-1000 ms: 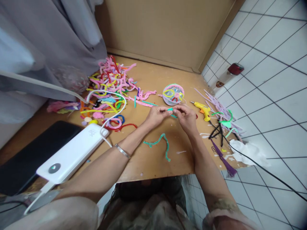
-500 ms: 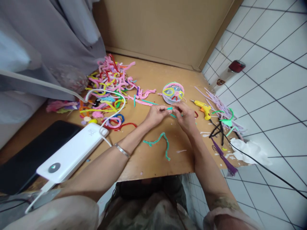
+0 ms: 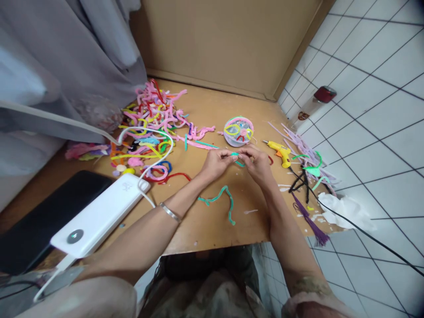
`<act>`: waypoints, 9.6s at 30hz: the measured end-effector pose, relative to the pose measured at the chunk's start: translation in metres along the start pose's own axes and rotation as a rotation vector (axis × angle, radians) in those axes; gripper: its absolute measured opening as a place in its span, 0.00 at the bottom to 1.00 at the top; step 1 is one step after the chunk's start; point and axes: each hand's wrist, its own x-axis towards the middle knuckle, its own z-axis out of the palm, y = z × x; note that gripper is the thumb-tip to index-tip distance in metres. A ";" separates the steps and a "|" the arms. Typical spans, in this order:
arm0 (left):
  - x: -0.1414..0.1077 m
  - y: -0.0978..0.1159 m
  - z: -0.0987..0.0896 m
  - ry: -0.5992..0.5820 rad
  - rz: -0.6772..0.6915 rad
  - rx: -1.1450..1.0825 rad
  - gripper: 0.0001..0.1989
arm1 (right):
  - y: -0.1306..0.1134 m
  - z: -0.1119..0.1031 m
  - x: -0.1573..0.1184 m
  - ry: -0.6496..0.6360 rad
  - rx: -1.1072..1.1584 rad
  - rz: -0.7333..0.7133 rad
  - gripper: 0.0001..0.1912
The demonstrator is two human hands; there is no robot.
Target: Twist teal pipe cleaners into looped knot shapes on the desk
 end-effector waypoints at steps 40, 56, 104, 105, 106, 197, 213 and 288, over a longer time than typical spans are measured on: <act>-0.003 0.007 0.006 0.053 -0.084 -0.132 0.17 | -0.004 0.008 -0.002 0.139 0.006 -0.012 0.09; -0.003 0.007 0.006 0.024 -0.067 -0.129 0.21 | -0.002 0.010 -0.001 0.156 0.096 0.070 0.10; 0.002 0.012 0.001 0.179 -0.184 -0.441 0.21 | -0.009 0.016 -0.002 0.261 0.293 0.357 0.13; 0.003 0.013 0.001 0.182 -0.178 -0.426 0.20 | -0.009 0.016 -0.002 0.257 0.285 0.348 0.12; 0.003 0.012 0.000 0.185 -0.169 -0.407 0.19 | -0.010 0.016 -0.002 0.252 0.280 0.341 0.12; 0.008 0.029 -0.001 0.336 -0.475 -0.983 0.10 | -0.006 0.007 0.001 0.165 0.675 0.292 0.09; 0.005 0.017 -0.003 0.157 -0.232 -0.718 0.11 | -0.008 -0.007 -0.003 -0.315 0.820 0.636 0.27; -0.009 0.016 0.002 0.314 0.161 0.380 0.05 | -0.003 0.007 -0.006 0.223 -0.231 0.113 0.16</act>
